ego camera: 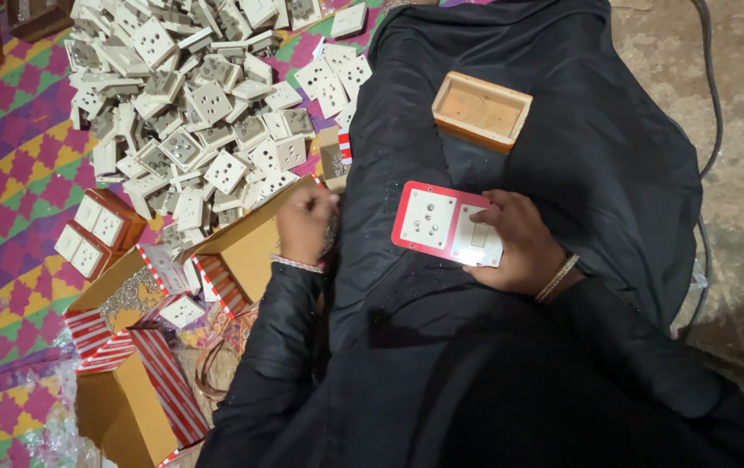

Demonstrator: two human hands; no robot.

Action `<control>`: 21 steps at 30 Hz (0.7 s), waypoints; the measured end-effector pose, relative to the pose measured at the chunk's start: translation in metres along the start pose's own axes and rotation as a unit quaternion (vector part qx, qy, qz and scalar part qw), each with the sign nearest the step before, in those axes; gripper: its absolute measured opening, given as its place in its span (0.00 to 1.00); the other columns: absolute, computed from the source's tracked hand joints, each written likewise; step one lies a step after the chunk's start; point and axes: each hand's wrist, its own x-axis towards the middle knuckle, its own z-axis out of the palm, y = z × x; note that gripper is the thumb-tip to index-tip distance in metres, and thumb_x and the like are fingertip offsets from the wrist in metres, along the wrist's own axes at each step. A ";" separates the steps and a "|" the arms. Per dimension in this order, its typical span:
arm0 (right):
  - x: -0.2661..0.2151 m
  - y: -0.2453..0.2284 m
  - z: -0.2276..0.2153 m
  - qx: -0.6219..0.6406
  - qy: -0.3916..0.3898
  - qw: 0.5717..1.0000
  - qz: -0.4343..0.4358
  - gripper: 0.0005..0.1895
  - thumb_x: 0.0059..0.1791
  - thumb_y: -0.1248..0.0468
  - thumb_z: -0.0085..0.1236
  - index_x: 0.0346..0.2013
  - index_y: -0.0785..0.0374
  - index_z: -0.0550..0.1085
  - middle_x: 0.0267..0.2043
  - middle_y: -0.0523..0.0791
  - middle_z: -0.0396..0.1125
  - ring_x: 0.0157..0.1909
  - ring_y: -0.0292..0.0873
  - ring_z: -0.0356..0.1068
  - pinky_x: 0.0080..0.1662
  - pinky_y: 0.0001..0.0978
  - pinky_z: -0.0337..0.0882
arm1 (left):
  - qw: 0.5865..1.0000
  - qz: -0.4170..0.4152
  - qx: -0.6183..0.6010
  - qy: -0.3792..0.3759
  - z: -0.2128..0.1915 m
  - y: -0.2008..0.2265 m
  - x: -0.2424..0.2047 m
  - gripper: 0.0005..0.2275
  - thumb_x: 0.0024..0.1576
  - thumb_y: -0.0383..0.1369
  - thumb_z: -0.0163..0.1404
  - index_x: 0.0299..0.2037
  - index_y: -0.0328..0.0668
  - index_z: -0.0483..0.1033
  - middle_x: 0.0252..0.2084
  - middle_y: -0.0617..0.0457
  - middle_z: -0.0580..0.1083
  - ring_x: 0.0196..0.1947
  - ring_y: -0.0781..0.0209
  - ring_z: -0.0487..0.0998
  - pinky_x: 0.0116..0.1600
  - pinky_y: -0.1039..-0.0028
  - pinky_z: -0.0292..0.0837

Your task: The person sits on the floor and assembles small white electrical components into red plastic holders. They pick up components from a large pile, place them into the holders, and occasionally adjust the pieces by hand. The person also handles small wooden boxes and cardboard packaging nearby.

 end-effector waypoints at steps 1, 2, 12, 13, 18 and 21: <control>0.000 0.000 0.000 0.005 0.000 1.000 -0.004 0.41 0.30 0.61 0.76 0.54 0.59 0.66 0.59 0.58 0.62 0.60 0.64 0.63 0.60 0.53 0.66 | 0.998 0.057 0.028 -0.023 0.007 0.017 -0.007 0.02 0.57 0.25 0.57 0.37 0.36 0.82 0.34 0.47 0.81 0.36 0.55 0.82 0.45 0.70 0.75; 0.000 0.001 0.001 0.010 0.001 1.000 -0.007 0.41 0.30 0.62 0.75 0.54 0.58 0.66 0.59 0.58 0.62 0.61 0.64 0.63 0.60 0.53 0.66 | 0.990 0.118 0.039 -0.063 0.013 0.034 -0.013 0.03 0.57 0.25 0.56 0.38 0.37 0.81 0.36 0.47 0.81 0.38 0.56 0.82 0.46 0.70 0.76; -0.004 0.004 0.002 0.011 -0.018 0.999 -0.034 0.41 0.30 0.60 0.75 0.55 0.57 0.66 0.61 0.59 0.61 0.60 0.64 0.62 0.61 0.57 0.64 | 0.910 0.332 0.113 -0.220 0.080 0.117 -0.039 0.03 0.54 0.23 0.53 0.36 0.37 0.79 0.37 0.43 0.78 0.41 0.42 0.78 0.48 0.59 0.74; -0.005 0.004 0.002 0.011 -0.020 0.999 -0.033 0.42 0.30 0.60 0.75 0.55 0.58 0.66 0.61 0.59 0.61 0.60 0.65 0.62 0.61 0.57 0.63 | 0.905 0.347 0.117 -0.216 0.082 0.117 -0.040 0.03 0.54 0.23 0.53 0.35 0.37 0.78 0.36 0.43 0.77 0.41 0.41 0.78 0.48 0.58 0.73; -0.008 0.005 0.003 0.028 -0.025 0.999 -0.023 0.41 0.30 0.60 0.75 0.55 0.57 0.67 0.61 0.58 0.61 0.61 0.64 0.62 0.60 0.56 0.64 | 0.893 0.364 0.149 -0.217 0.089 0.119 -0.047 0.04 0.54 0.22 0.50 0.35 0.37 0.78 0.37 0.43 0.76 0.42 0.41 0.77 0.49 0.58 0.73; -0.008 0.006 0.003 0.031 -0.025 0.999 -0.032 0.41 0.30 0.60 0.75 0.55 0.58 0.67 0.61 0.58 0.61 0.61 0.64 0.62 0.60 0.56 0.64 | 0.883 0.360 0.207 -0.220 0.091 0.122 -0.053 0.04 0.54 0.22 0.49 0.34 0.37 0.77 0.37 0.43 0.75 0.42 0.41 0.76 0.48 0.57 0.73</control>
